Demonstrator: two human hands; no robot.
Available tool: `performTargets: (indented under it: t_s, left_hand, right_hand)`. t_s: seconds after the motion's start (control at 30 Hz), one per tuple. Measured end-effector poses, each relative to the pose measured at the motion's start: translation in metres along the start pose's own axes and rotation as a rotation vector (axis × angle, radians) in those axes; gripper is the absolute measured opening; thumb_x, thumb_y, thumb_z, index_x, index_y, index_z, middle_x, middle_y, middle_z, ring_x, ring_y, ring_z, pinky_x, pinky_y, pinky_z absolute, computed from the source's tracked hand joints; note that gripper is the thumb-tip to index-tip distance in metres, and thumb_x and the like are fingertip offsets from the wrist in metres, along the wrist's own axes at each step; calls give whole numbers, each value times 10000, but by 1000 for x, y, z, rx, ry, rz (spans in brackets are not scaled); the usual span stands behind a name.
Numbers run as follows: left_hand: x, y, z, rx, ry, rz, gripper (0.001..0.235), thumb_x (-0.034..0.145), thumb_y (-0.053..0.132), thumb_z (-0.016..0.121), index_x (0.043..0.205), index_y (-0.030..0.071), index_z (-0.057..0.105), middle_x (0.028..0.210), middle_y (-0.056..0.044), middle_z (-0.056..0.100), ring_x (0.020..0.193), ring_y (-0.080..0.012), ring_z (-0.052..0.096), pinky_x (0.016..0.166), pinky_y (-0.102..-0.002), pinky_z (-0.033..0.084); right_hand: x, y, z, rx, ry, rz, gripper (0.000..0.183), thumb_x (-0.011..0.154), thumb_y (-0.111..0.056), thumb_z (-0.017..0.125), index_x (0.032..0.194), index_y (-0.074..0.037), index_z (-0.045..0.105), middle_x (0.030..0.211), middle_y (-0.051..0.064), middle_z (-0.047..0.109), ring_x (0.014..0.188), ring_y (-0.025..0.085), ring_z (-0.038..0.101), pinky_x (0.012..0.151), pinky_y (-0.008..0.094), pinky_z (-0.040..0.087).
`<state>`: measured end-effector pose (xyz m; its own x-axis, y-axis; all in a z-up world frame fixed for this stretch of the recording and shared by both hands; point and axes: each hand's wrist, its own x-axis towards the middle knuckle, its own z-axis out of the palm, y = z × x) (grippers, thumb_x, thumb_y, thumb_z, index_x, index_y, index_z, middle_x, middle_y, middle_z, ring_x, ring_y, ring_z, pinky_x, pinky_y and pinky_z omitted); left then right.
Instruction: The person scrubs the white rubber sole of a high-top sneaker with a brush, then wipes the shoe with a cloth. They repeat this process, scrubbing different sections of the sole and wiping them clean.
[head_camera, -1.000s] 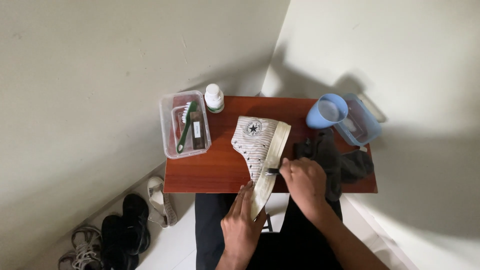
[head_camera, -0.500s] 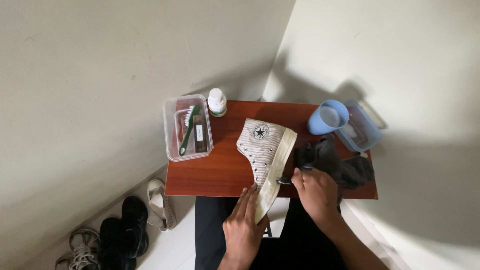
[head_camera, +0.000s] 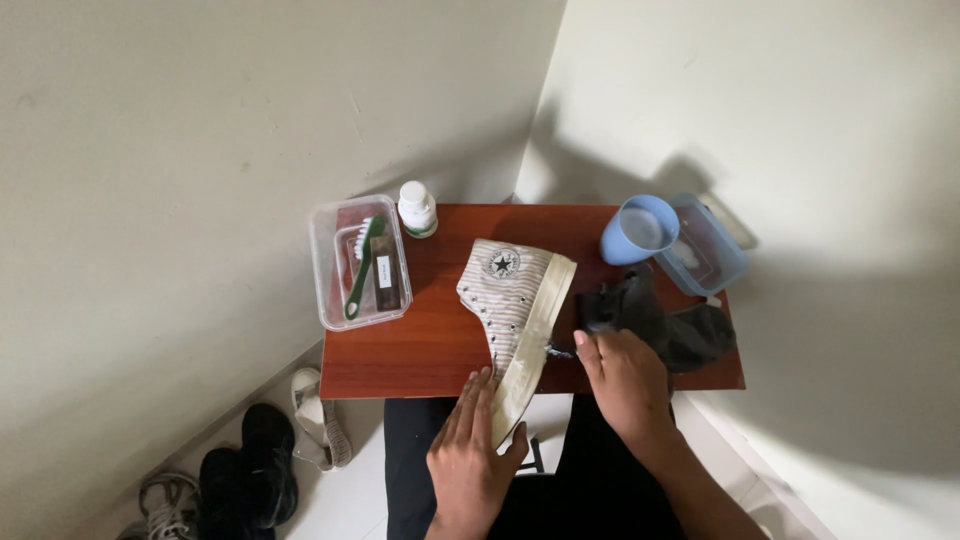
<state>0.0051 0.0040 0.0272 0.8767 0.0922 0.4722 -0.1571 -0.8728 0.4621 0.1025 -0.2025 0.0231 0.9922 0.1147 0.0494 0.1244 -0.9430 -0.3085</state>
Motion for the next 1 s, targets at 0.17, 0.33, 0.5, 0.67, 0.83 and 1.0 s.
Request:
performTargets:
  t_s: [0.17,0.33,0.5,0.67,0.83,1.0]
  left_hand:
    - [4,4,1,38,-10,23,570,874,376,733,1340,69,619,1407,-68,661,1259,-213,671,933,-314,589]
    - [24,29,-7,89,-19,34,478,908,439,674,1249,108,628,1478,-67,602,1367,-239,588,730,-314,626]
    - [43,55,-1,-38,59,199,377,961,332,665,1215,56,619,1518,-196,514,1433,-482,475,1075,-514,533]
    - [71,102,13,-272,21,327,257,949,196,685,1131,18,654,1397,-209,606,1372,-456,536,1068,-535,528]
    - [92,145,58,-405,-13,415,259,933,132,690,1143,-18,685,1359,-216,646,1343,-403,576,1080,-542,517]
    - [109,168,115,-418,-66,453,335,888,64,710,1202,-43,670,1385,-231,627,1365,-384,559,1132,-528,473]
  right_hand:
    - [-3,16,-10,234,-84,76,451,1031,-488,441,1085,-65,589,1014,138,665,981,329,638,832,462,488]
    - [-6,32,-50,445,-49,147,484,1013,-421,491,1296,-38,578,1243,137,676,1159,272,667,990,395,489]
    - [-3,71,-71,316,104,195,365,1017,-364,519,1212,-80,638,1211,97,707,1138,287,659,975,406,467]
    - [11,102,-88,359,96,347,346,1026,-329,480,1238,-94,620,1198,104,675,1142,287,613,960,433,466]
    - [32,141,-77,313,171,329,305,1009,-190,466,1222,-37,621,1219,140,656,1187,336,558,990,466,451]
    - [63,181,-45,95,272,129,381,884,67,494,1202,-32,678,1032,173,602,1023,394,539,902,472,482]
